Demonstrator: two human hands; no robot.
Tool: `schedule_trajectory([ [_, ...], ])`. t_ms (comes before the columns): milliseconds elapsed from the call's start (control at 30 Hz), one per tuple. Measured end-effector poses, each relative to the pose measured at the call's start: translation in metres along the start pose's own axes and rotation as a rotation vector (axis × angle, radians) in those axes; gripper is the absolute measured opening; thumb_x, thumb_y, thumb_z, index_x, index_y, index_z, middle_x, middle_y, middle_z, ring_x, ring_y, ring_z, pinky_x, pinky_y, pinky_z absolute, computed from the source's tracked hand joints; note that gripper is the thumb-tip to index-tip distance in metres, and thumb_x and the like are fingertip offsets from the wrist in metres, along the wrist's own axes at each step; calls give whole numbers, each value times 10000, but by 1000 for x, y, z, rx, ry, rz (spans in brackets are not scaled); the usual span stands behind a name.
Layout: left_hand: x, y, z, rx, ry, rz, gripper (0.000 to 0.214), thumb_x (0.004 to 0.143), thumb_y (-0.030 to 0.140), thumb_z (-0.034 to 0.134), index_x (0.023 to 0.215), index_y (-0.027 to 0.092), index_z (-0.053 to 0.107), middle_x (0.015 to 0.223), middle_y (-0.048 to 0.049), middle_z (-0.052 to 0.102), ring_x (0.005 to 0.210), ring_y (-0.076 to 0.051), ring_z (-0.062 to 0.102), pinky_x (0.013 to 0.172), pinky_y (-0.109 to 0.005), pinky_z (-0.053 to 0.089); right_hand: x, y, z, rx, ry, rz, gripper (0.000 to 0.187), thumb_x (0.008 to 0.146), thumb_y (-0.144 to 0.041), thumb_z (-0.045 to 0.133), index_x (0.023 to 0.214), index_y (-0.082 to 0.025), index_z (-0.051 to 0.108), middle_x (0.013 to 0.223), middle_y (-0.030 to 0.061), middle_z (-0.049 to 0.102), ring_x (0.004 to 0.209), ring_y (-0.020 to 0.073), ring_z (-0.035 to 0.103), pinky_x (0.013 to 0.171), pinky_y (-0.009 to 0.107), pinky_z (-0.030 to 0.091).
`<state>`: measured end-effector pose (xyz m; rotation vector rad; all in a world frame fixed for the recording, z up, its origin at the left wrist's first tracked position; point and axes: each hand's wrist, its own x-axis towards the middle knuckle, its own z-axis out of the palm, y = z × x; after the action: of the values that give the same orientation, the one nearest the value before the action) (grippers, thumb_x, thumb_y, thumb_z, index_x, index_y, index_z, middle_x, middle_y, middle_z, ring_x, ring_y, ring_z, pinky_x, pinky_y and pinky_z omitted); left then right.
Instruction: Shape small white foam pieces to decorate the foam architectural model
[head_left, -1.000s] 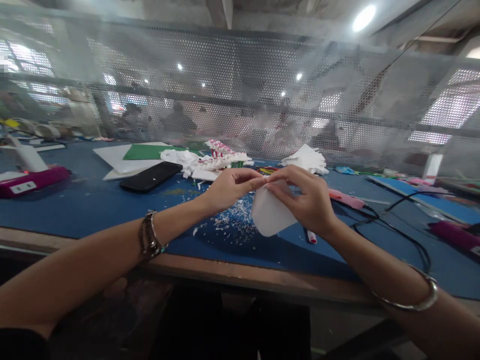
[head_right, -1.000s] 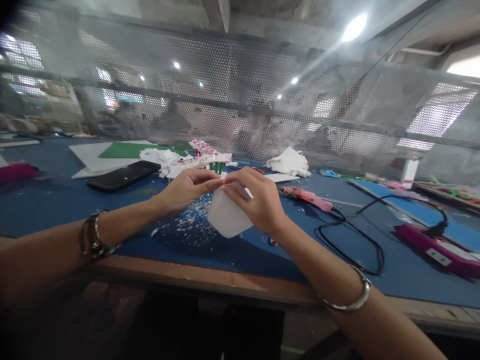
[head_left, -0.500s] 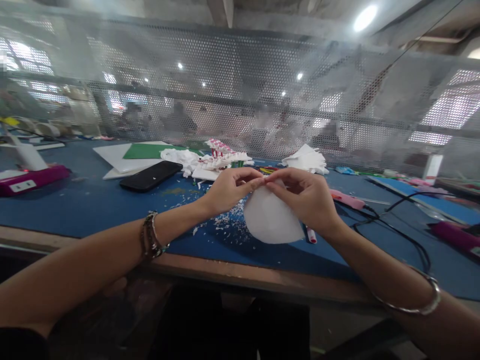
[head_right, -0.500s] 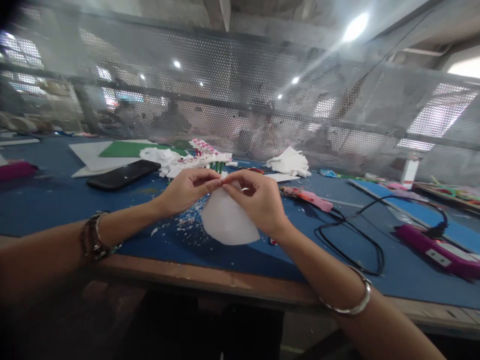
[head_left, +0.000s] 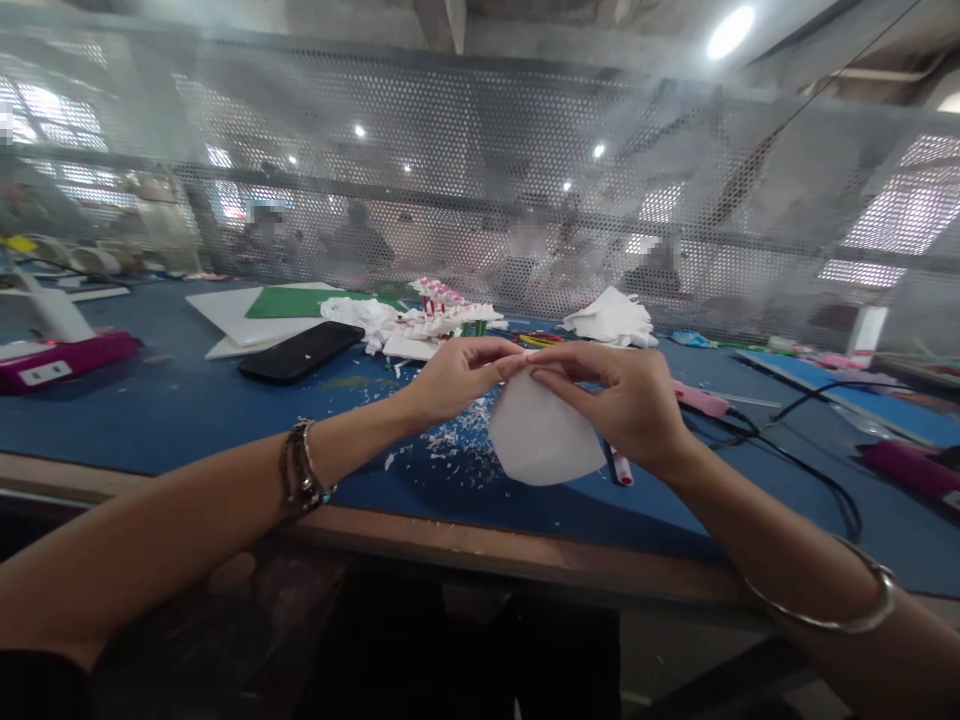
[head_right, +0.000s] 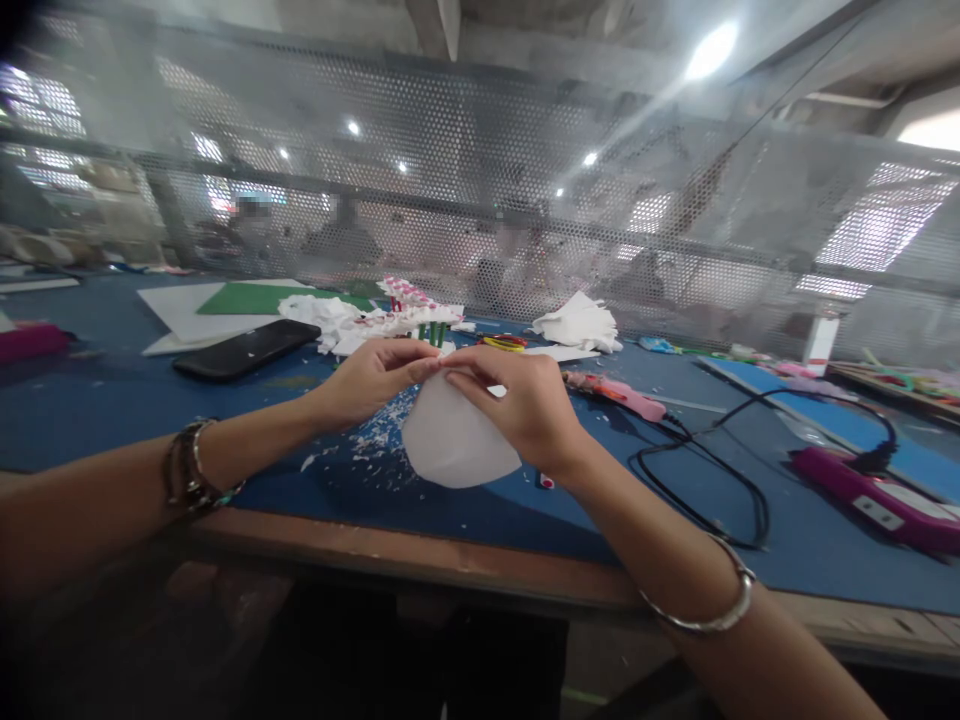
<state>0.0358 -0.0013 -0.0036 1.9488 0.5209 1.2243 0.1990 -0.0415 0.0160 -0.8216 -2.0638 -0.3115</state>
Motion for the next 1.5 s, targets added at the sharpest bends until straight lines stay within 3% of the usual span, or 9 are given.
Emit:
schedule_trajectory([
  [233, 0, 2, 0, -47, -17, 8, 125, 728, 245, 550, 709, 139, 614, 653, 12, 587, 602, -65, 486, 530, -164, 370, -1, -2, 1, -45, 81, -72, 86, 727, -164, 570, 736, -192, 651, 685, -21, 684, 597, 95, 618, 555, 192, 478],
  [433, 1, 4, 2, -52, 1, 1, 126, 737, 225, 538, 685, 135, 609, 629, 22, 558, 576, -54, 456, 506, -158, 345, 1, 1, 6, 299, 61, 251, 73, 709, -199, 571, 708, -151, 626, 592, -15, 637, 499, 74, 563, 429, 166, 420],
  [500, 1, 4, 2, -55, 13, -19, 125, 733, 220, 540, 674, 133, 607, 611, 23, 547, 563, -54, 449, 496, -159, 339, 2, 3, 7, 363, 25, 286, 88, 699, -214, 582, 723, -139, 623, 586, -13, 624, 490, 66, 545, 421, 161, 411],
  [667, 0, 5, 3, -111, -12, -67, 121, 729, 218, 530, 689, 135, 608, 620, 10, 569, 565, -65, 476, 507, -172, 364, 1, 7, 4, 309, -62, 163, 172, 699, -216, 592, 857, -154, 621, 733, 9, 645, 614, 86, 575, 526, 192, 460],
  [900, 1, 2, 2, -68, -30, -65, 147, 732, 248, 525, 717, 132, 614, 657, -8, 593, 605, -79, 501, 541, -181, 387, -1, 8, 1, 33, 42, -109, 122, 727, -169, 576, 818, -204, 650, 768, -20, 688, 665, 94, 620, 610, 198, 483],
  [1200, 1, 2, 1, 18, -36, -63, 149, 744, 244, 515, 754, 131, 612, 694, -21, 613, 635, -90, 524, 567, -195, 402, 1, 4, -1, -139, 43, -102, 93, 745, -198, 553, 719, -218, 640, 666, -36, 684, 566, 103, 619, 505, 201, 460],
  [1500, -1, 0, 1, 154, -35, 75, 166, 758, 245, 496, 752, 137, 622, 719, -37, 621, 641, -100, 520, 550, -201, 395, 0, 7, 4, -156, 24, -87, 71, 763, -212, 529, 718, -200, 582, 651, -26, 651, 561, 91, 584, 520, 192, 431],
])
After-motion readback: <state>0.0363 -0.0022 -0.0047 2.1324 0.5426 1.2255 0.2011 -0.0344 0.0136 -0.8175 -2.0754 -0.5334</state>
